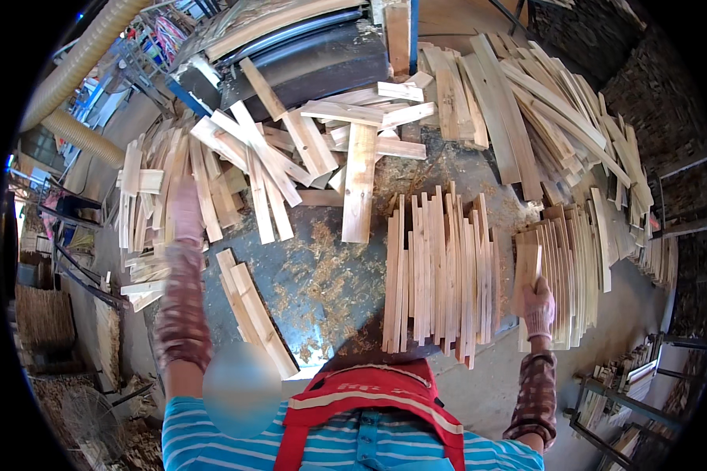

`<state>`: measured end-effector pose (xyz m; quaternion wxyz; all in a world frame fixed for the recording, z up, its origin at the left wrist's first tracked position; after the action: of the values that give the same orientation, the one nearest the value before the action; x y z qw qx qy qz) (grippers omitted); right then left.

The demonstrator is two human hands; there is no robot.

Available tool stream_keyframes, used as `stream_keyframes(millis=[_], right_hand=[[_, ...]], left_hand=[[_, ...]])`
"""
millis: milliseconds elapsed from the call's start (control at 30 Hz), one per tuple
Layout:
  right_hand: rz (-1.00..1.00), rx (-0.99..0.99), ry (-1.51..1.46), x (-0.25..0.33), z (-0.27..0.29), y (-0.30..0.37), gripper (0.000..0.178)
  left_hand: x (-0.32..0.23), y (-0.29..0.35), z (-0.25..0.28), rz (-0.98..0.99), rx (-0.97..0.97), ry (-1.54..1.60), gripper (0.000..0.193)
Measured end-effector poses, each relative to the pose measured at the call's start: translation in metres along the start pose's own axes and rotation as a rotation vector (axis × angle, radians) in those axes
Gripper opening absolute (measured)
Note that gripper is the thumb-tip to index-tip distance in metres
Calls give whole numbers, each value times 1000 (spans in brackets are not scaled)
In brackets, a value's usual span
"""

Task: The person repeatedly picks up small wooden planks from a pile on a metal table, briefly inspects them, and places them into a neat stack. The person occasionally moves to a nearby rack to place a plank before returning to the table to continue sorting.

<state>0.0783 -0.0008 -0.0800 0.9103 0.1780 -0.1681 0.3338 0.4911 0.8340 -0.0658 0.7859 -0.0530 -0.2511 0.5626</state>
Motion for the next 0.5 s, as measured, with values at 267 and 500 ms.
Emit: stream_keyframes(millis=[267, 500], right_hand=[[-198, -4, 652, -109, -27, -15, 33], [278, -73, -17, 69, -27, -81, 54]], left_hand=[[-375, -86, -65, 914, 267, 1483, 49], [-375, -123, -51, 1286, 325, 1696, 47]])
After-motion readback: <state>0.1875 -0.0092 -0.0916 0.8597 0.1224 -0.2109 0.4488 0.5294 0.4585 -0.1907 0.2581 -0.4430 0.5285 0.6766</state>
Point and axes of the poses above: each hand's wrist, its own y-axis away from the middle knuckle, its own z-axis out of the back of the hand, x = y × z, the point moved 1 cm from there along -y, towards the middle knuckle, and after that the axes turned 5 degrees about -z, right-handed, at the moved point
